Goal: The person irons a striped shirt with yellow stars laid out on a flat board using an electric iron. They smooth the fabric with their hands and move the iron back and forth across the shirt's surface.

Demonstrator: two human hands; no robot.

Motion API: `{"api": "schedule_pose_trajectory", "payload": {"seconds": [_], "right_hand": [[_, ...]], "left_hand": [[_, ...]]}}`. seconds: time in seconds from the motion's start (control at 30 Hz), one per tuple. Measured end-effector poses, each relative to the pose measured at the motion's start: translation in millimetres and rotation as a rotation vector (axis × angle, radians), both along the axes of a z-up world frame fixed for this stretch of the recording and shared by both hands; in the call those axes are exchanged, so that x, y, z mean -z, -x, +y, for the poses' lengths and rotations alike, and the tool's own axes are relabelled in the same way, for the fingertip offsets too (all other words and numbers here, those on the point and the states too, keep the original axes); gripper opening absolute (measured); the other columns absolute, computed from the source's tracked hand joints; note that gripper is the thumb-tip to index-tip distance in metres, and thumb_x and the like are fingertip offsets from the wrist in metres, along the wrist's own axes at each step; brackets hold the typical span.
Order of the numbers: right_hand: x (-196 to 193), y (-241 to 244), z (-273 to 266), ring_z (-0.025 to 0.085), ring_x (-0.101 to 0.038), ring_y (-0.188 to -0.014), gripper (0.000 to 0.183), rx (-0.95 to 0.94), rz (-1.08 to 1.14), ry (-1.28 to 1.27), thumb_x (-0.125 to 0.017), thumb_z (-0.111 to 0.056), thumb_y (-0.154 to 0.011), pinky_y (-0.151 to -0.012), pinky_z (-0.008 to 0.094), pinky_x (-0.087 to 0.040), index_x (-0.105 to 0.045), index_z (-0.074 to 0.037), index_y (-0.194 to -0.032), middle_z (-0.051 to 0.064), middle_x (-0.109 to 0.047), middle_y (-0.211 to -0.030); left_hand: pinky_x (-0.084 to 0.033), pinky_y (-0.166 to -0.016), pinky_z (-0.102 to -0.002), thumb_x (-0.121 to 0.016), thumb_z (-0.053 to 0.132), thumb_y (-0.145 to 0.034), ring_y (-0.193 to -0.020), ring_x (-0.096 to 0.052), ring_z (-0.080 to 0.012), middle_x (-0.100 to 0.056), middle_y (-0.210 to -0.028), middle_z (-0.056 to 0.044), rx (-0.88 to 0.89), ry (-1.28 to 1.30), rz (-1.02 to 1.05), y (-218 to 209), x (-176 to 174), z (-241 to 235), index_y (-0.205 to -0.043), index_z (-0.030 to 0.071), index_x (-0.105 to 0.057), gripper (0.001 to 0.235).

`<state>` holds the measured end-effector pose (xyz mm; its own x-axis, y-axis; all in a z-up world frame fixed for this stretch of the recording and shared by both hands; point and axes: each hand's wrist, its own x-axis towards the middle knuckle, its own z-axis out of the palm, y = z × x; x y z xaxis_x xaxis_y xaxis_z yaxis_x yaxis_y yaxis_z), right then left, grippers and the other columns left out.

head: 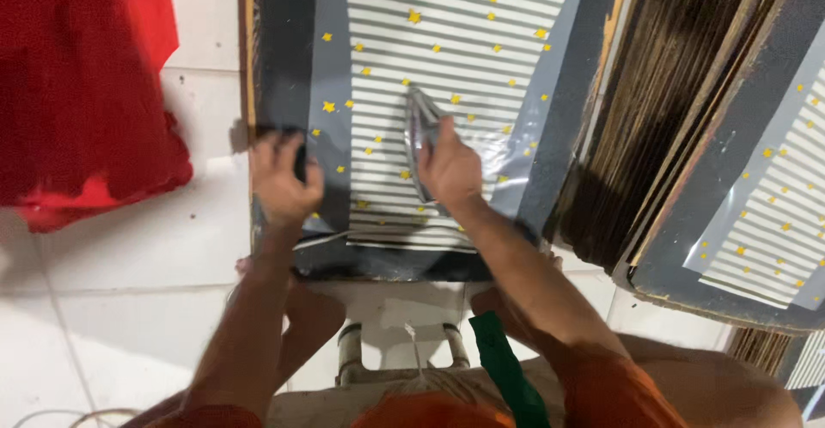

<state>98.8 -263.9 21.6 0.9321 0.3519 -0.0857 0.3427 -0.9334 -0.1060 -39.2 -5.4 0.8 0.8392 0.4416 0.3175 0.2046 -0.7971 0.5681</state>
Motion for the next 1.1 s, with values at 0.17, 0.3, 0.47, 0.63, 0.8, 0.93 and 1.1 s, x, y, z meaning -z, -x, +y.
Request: {"api": "schedule_pose_trajectory", "payload": {"seconds": [0.17, 0.3, 0.47, 0.63, 0.8, 0.93, 1.1], "right_hand": [[-20, 31, 68, 0.04, -0.075, -0.079, 0.041, -0.048, 0.278, -0.139, -0.05, -0.041, -0.096, -0.073, 0.053, -0.06, -0.047, -0.015, -0.127, 0.013, -0.071, -0.092], [-26, 49, 107, 0.04, -0.074, -0.083, 0.043, -0.11, 0.332, -0.095, -0.049, -0.043, -0.096, -0.077, 0.054, -0.06, -0.043, -0.016, -0.129, 0.011, -0.071, -0.097], [-58, 58, 103, 0.04, -0.077, -0.085, 0.046, -0.145, 0.223, -0.11, -0.048, -0.037, -0.1, -0.079, 0.052, -0.06, -0.05, -0.009, -0.136, 0.016, -0.076, -0.094], [-77, 63, 42, 0.041, -0.076, -0.087, 0.054, -0.006, 0.333, 0.051, -0.047, -0.037, -0.1, -0.08, 0.055, -0.059, -0.042, -0.006, -0.144, 0.019, -0.075, -0.092], [-35, 55, -54, 0.039, -0.076, -0.086, 0.06, 0.178, 0.303, 0.15, -0.041, -0.046, -0.104, -0.081, 0.053, -0.06, -0.035, -0.006, -0.148, 0.019, -0.075, -0.088], [-2, 56, -111, 0.035, -0.076, -0.073, 0.051, 0.331, 0.046, 0.135, -0.052, -0.052, -0.1, -0.068, 0.047, -0.06, -0.044, -0.014, -0.133, 0.01, -0.072, -0.073], [0, 81, -80, 0.019, -0.061, -0.049, 0.052, 0.021, -1.007, 0.145, -0.052, -0.048, -0.099, -0.046, 0.029, -0.052, -0.072, -0.006, -0.123, 0.002, -0.054, -0.067]], "left_hand": [[-0.048, -0.073, -0.048, -0.065, 0.04, -0.077, -0.082, -0.061, -0.033, -0.057, -0.094, -0.008, 0.225, 0.008, 0.326, 107, 35, -67, -0.097, 0.017, -0.068, 0.031], [-0.053, -0.063, -0.041, -0.057, 0.043, -0.085, -0.069, -0.067, -0.0318, -0.065, -0.082, -0.007, 0.207, 0.079, 0.37, 170, 39, -87, -0.097, 0.018, -0.072, 0.031], [-0.018, -0.121, -0.06, -0.062, 0.046, -0.095, -0.143, -0.024, -0.0628, -0.02, -0.151, -0.053, -0.16, 0.146, 1.267, 164, -43, -87, -0.145, -0.031, 0.011, 0.118], [-0.055, -0.052, -0.051, -0.051, 0.018, -0.085, -0.055, -0.067, -0.0343, -0.065, -0.072, -0.02, -0.019, -0.412, 0.67, 217, 34, -25, -0.11, -0.016, -0.056, 0.042], [-0.061, -0.086, -0.051, -0.087, 0.046, -0.069, -0.101, -0.069, -0.0383, -0.052, -0.115, -0.014, -0.38, 0.318, 1.101, 196, -38, -23, -0.123, 0.006, -0.04, 0.082], [-0.06, -0.067, -0.044, -0.062, 0.039, -0.083, -0.087, -0.064, -0.0382, -0.054, -0.106, -0.023, -0.241, -0.106, 0.977, 235, 67, -28, -0.143, -0.025, -0.023, 0.095], [-0.061, -0.073, -0.054, -0.047, 0.045, -0.089, -0.087, -0.073, -0.0444, -0.058, -0.119, -0.044, -0.252, 0.304, 1.1, 230, 92, -26, -0.137, -0.036, 0.003, 0.107]]}}
